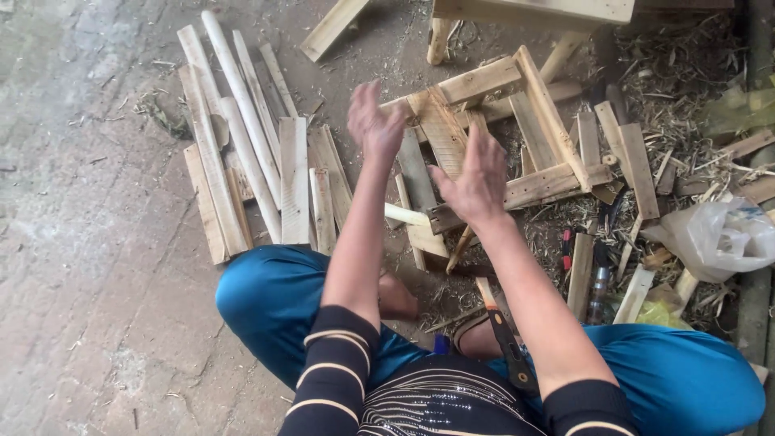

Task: Assembling a wooden structure by positioning and hammering wooden planks onto a frame.

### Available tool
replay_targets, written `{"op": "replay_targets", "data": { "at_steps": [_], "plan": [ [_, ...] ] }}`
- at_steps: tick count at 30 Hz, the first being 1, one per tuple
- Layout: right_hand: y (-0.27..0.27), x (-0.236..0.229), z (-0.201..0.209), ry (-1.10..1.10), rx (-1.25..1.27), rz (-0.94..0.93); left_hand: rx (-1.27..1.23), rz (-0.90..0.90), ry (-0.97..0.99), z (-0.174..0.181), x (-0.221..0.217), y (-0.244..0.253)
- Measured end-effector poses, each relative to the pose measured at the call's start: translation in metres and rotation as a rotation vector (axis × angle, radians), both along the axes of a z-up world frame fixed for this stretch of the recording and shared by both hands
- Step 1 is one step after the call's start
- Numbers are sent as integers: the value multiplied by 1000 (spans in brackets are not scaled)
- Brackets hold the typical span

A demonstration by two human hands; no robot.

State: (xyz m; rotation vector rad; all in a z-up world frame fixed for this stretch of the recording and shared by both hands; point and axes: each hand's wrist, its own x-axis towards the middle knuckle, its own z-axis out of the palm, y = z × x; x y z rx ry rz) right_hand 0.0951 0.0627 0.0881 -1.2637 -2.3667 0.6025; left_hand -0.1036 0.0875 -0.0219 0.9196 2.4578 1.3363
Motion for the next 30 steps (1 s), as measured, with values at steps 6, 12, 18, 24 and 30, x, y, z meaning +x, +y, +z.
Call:
{"op": "replay_targets", "data": {
  "at_steps": [6, 12, 18, 24, 30],
  "plan": [
    [38, -34, -24, -92, -177, -143, -328, -586, -53, -10, -40, 44],
    [113, 8, -72, 737, -904, -451, 111, 13, -163, 39, 32, 18],
    [164, 2, -108, 943, -1303, -409, 85, 190, -535, 33, 81, 4],
    [177, -20, -138, 1148, -1322, -454, 248, 260, -721, -11, 71, 21],
    [189, -3, -173, 1132, -1210, -461, 495, 187, -887, -3, 75, 24]
  ]
}}
